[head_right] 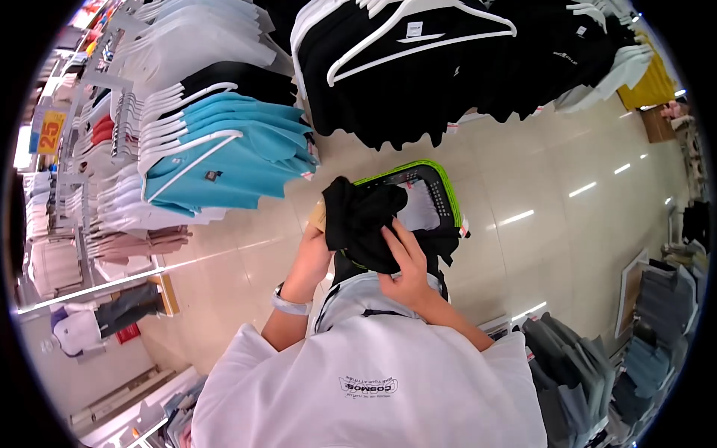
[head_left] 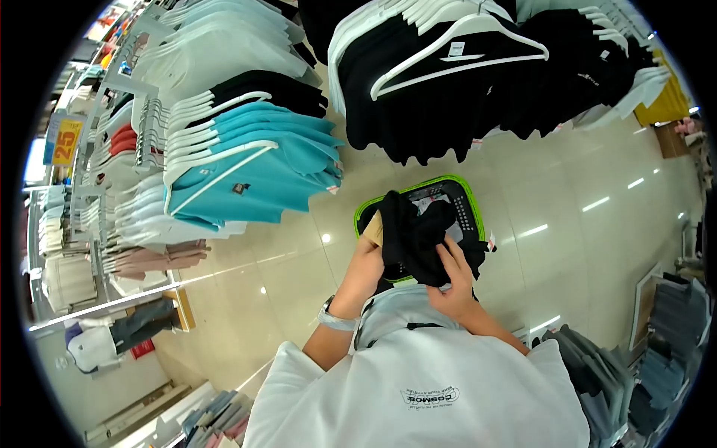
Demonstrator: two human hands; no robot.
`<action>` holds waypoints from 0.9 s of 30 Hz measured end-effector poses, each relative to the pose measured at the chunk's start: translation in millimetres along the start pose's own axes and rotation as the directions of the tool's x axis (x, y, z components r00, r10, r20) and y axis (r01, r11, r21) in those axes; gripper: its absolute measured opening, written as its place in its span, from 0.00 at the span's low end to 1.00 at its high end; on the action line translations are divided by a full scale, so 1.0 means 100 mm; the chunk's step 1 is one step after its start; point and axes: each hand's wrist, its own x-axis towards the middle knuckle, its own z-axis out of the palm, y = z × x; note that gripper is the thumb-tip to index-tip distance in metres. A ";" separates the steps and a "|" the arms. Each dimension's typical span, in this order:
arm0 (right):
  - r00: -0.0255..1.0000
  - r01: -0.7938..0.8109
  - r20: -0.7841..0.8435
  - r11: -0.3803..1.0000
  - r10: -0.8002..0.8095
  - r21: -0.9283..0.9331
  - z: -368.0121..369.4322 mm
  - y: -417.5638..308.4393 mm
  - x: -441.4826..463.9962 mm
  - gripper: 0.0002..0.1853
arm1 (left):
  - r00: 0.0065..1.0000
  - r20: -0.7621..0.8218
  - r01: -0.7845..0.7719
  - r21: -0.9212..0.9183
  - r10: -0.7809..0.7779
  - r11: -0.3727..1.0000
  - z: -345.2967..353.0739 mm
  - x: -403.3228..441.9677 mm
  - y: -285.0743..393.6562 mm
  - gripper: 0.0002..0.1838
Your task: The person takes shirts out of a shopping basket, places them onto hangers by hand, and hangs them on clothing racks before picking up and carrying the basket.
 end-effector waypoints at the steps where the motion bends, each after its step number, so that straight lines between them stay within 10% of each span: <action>1: 1.000 0.012 -0.013 1.000 -0.012 0.027 -0.12 -0.01 0.03 0.28 | 0.999 -0.025 0.023 -0.007 -0.023 1.000 0.07 0.01 0.02 0.23; 9: 0.990 -0.096 0.134 0.880 0.037 0.466 -0.73 0.31 -0.21 0.09 | 0.967 -0.163 -0.217 -0.134 0.194 0.967 0.41 -0.17 0.27 0.14; 12: 0.717 -0.279 0.667 0.795 -0.201 0.539 -1.11 0.29 0.23 0.09 | 0.966 -0.097 -0.249 -0.081 0.241 0.965 0.43 -0.25 0.30 0.10; 16: 0.996 0.011 -0.089 0.920 0.026 0.392 -1.04 -0.01 0.49 0.19 | 0.971 -0.018 -0.234 0.127 0.238 0.964 0.39 -0.43 0.33 0.06; 20: 0.987 0.094 0.116 0.983 -0.114 0.160 -0.94 -0.60 0.77 0.22 | 0.942 0.171 -0.335 0.459 0.288 0.823 0.50 -0.60 0.41 0.07; 25: 0.943 -0.304 0.222 0.910 0.246 0.281 -0.81 -0.62 0.54 0.17 | 0.956 0.055 -0.290 0.314 0.287 0.904 0.40 -0.60 0.32 0.06; 27: 0.994 0.050 0.093 0.992 -0.061 0.113 -0.77 -0.67 0.48 0.14 | 0.961 -0.012 -0.263 0.272 0.276 0.926 0.32 -0.56 0.28 0.06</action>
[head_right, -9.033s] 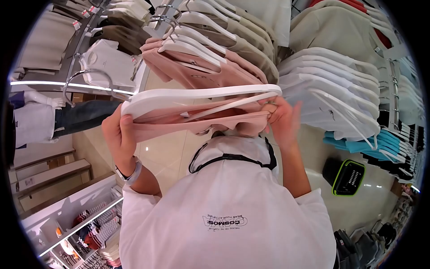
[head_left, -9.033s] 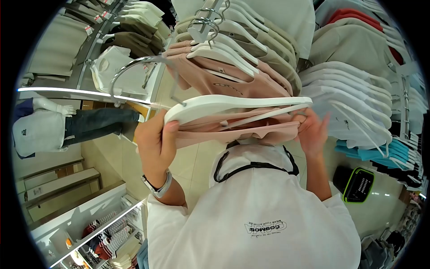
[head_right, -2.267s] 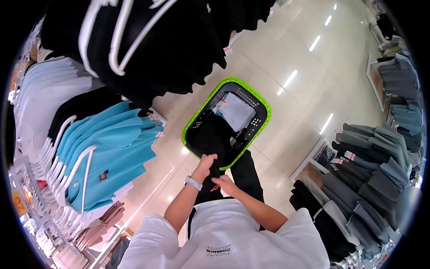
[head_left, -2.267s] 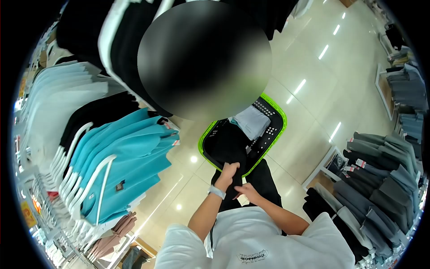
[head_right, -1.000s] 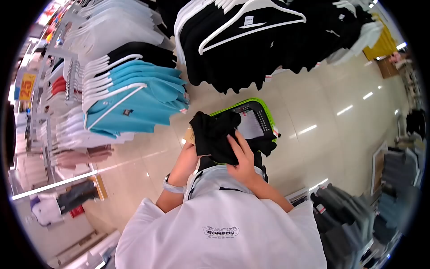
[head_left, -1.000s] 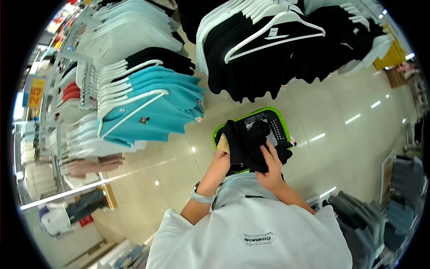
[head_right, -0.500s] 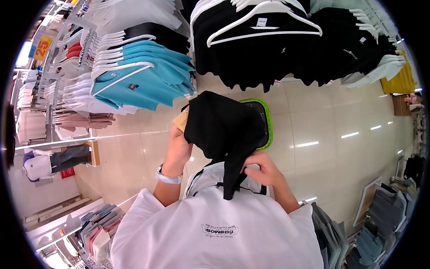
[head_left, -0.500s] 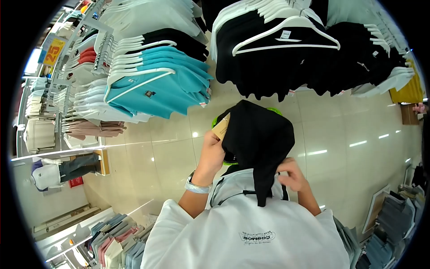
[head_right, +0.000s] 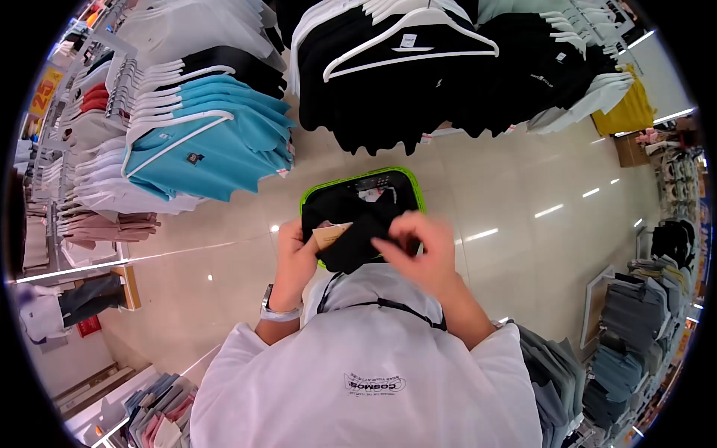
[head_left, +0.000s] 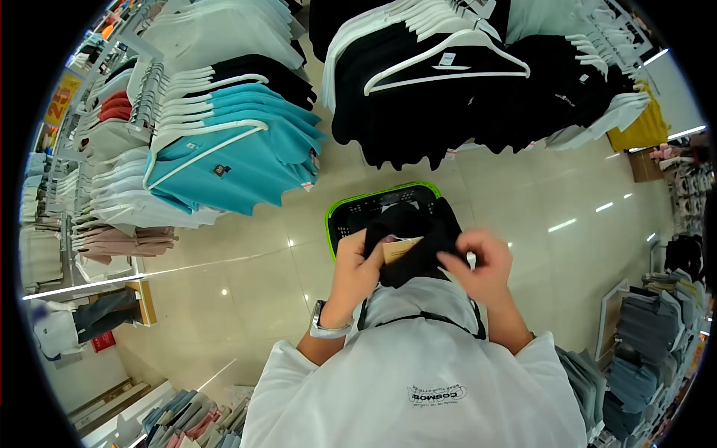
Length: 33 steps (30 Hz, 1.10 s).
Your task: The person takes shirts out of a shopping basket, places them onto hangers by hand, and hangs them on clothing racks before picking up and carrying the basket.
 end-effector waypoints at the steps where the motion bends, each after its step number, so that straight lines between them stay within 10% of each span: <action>1: 0.998 0.040 0.052 0.999 -0.039 -0.011 0.02 -0.09 -0.02 0.14 | 1.000 -0.024 -0.007 -0.020 0.007 1.000 -0.04 0.05 -0.08 0.06; 8: 0.975 -0.004 0.218 0.978 -0.042 0.206 -0.01 -0.16 -0.16 0.12 | 0.999 0.003 0.051 -0.078 -0.051 0.996 -0.22 0.35 -0.10 0.07; 15: 0.714 -0.199 0.691 0.912 -0.116 0.359 -0.01 -0.13 -0.12 0.09 | 0.966 0.210 0.176 -0.116 -0.149 0.978 0.52 0.51 0.14 0.06; 21: 0.702 0.011 0.610 0.862 -0.368 0.507 -1.17 0.04 0.08 0.13 | 0.925 0.191 0.370 -0.257 -0.328 0.893 1.53 0.43 0.08 0.07; 25: 0.985 -0.074 0.170 0.978 0.041 0.196 -2.04 0.39 0.39 0.20 | 0.892 0.265 0.446 -0.370 -0.367 0.815 2.17 0.36 0.16 0.07; 33: 0.878 -0.237 0.447 0.968 0.174 0.088 -2.47 0.61 0.57 0.07 | 0.913 0.307 0.390 -0.464 -0.269 0.795 2.73 0.39 -0.09 0.10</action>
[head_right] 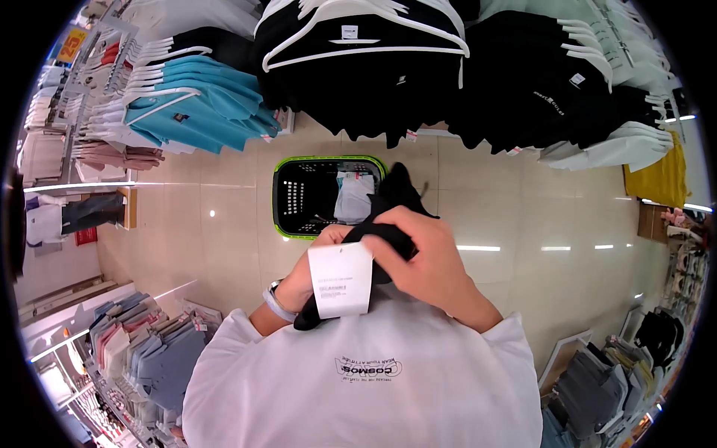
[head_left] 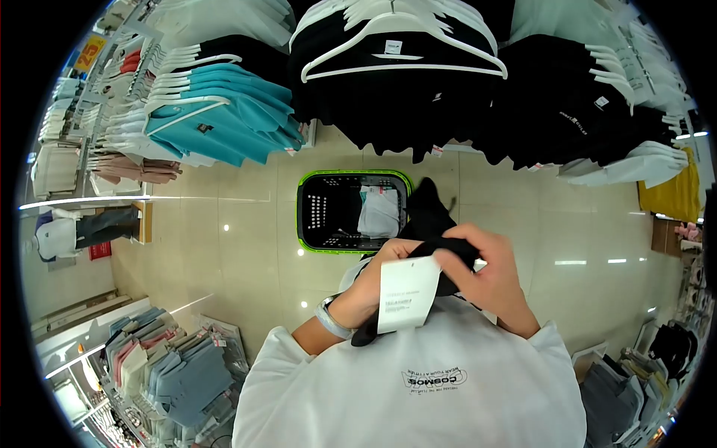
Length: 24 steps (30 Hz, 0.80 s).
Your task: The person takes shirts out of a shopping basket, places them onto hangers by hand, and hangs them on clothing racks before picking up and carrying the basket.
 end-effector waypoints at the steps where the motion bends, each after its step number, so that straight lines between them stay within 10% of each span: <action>1: 0.995 0.045 -0.081 0.997 -0.051 -0.069 -0.02 0.02 0.01 0.05 | 1.000 0.011 0.012 -0.055 -0.012 0.998 -0.02 0.02 -0.02 0.10; 4: 0.991 0.011 -0.132 0.998 -0.019 -0.060 -0.07 0.02 0.01 0.05 | 0.991 -0.053 0.112 -0.171 -0.122 0.979 0.01 0.00 0.07 0.12; 8: 0.973 -0.179 -0.050 0.880 0.223 0.439 -0.14 0.03 0.01 0.05 | 0.986 -0.168 0.010 -0.049 -0.018 0.999 0.04 -0.11 0.16 0.11; 16: 0.971 -0.151 -0.034 0.713 0.238 0.685 -0.23 0.00 0.11 0.06 | 0.977 -0.088 -0.064 0.743 0.192 0.666 -0.45 -0.21 0.13 0.07; 22: 0.958 -0.123 -0.118 0.745 0.263 0.656 -0.21 0.04 0.20 0.12 | 0.897 -0.267 -0.260 0.322 0.351 0.910 -0.24 -0.15 0.38 0.08; 24: 0.996 -0.075 -0.024 0.924 0.090 0.376 -0.23 0.10 0.17 0.20 | 0.911 -0.208 -0.286 0.304 0.356 0.909 -0.22 -0.11 0.47 0.08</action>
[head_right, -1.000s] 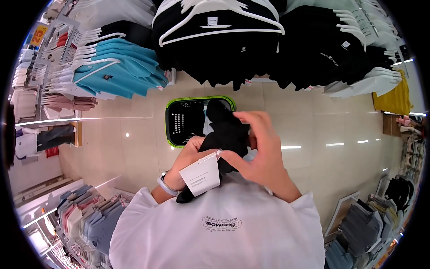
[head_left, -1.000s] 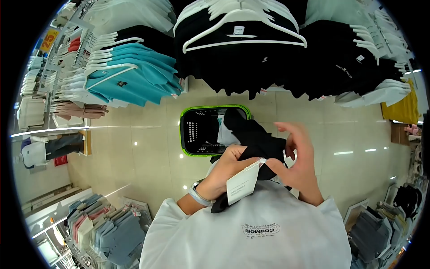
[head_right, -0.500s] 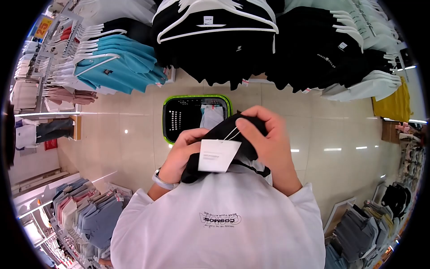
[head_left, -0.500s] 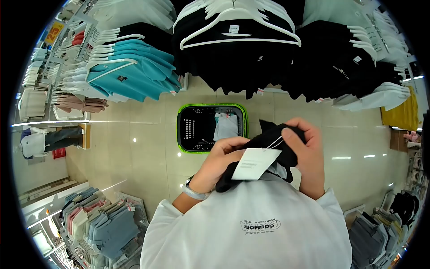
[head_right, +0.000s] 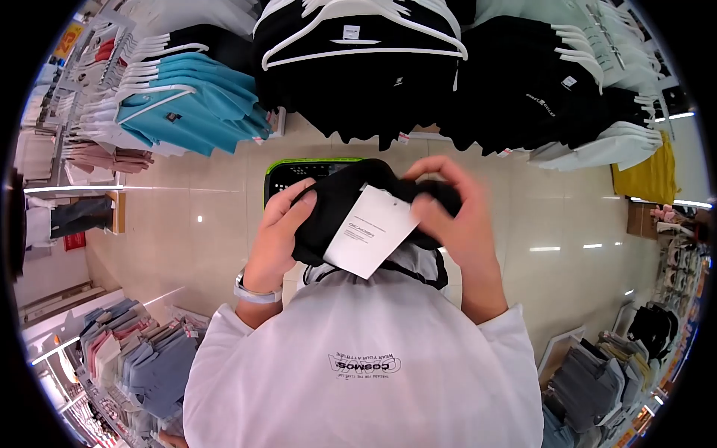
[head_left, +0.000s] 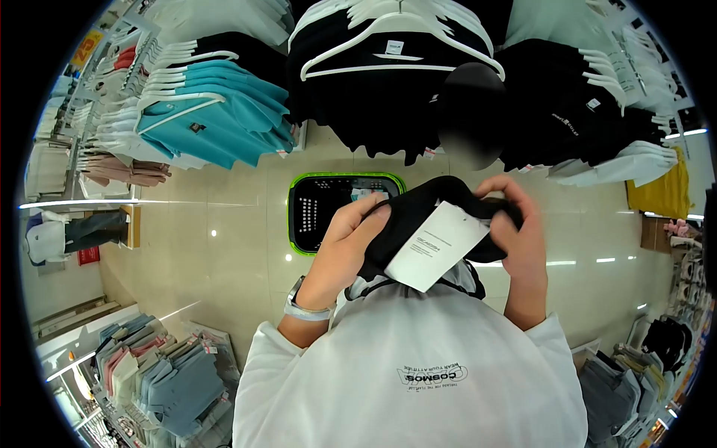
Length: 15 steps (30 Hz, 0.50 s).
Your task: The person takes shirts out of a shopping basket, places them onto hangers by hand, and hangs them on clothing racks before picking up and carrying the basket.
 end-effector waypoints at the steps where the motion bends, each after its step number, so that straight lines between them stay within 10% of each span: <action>1: 0.995 0.059 0.093 0.986 -0.045 -0.157 -0.01 0.02 0.00 0.24 | 1.000 0.007 0.012 -0.032 -0.012 0.999 0.03 0.02 0.05 0.08; 2: 0.984 0.117 0.163 0.958 -0.076 -0.262 0.01 0.03 0.02 0.34 | 1.000 0.014 0.024 -0.063 -0.023 0.998 0.09 0.03 0.14 0.08; 8: 0.962 0.085 0.268 0.861 0.061 -0.502 -0.01 0.12 0.04 0.12 | 0.991 0.104 -0.095 0.120 0.083 0.988 0.04 0.08 0.30 0.05; 11: 0.992 0.062 -0.103 0.988 -0.077 -0.144 0.01 0.22 0.07 0.06 | 0.996 0.075 -0.066 0.217 0.051 0.974 -0.12 0.06 0.29 0.05; 15: 0.948 0.196 -0.210 0.958 -0.240 -0.211 0.00 0.22 0.10 0.07 | 0.947 0.153 -0.315 0.605 0.281 0.731 -0.32 0.11 0.19 0.12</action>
